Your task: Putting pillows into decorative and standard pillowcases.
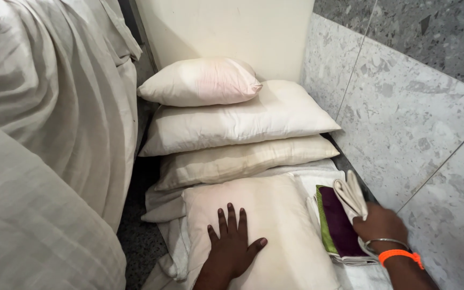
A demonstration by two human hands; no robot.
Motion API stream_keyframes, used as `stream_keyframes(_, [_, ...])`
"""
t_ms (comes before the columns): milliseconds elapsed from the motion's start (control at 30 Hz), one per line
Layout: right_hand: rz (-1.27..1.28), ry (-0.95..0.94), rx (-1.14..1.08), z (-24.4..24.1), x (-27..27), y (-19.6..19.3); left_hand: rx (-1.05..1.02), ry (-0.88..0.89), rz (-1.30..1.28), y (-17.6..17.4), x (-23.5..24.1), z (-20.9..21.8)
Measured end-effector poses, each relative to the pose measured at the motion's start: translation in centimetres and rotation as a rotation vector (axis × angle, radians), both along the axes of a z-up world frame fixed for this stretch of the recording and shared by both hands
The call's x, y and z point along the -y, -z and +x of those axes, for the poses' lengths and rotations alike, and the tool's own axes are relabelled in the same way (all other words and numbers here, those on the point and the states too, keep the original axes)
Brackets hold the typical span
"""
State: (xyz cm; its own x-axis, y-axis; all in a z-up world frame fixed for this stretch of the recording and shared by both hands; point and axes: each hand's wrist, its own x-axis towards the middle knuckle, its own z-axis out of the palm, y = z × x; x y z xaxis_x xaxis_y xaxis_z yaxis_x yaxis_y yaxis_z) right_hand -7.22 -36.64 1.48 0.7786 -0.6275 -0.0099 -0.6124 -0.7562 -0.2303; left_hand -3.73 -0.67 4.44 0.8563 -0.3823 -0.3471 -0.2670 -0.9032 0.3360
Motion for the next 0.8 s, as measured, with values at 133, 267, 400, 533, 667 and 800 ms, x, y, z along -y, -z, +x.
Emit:
stream_keyframes(133, [0.018,0.027,0.081,-0.7,-0.5,-2.9,-0.010,-0.011,0.013,-0.9,0.2,-0.1])
stream_keyframes(267, [0.003,-0.053,0.238,-1.2,-2.6,-5.5,0.055,-0.016,-0.106,1.1,0.7,0.9])
stream_keyframes(400, [0.019,-0.184,0.337,-1.2,-7.4,-7.2,0.054,-0.044,-0.596,1.9,1.5,1.1])
stream_keyframes(533, [0.062,-0.388,0.405,-2.2,-14.6,-7.7,-0.206,-0.189,-0.989,-0.2,2.0,0.9])
stream_keyframes(667, [0.048,-0.678,0.413,-2.5,-19.4,-3.8,-0.534,-0.491,-1.254,-0.4,1.9,1.0])
stream_keyframes(800, [-0.052,-0.919,0.337,-2.3,-21.7,-1.6,-0.519,-0.641,-1.246,1.0,1.9,1.3])
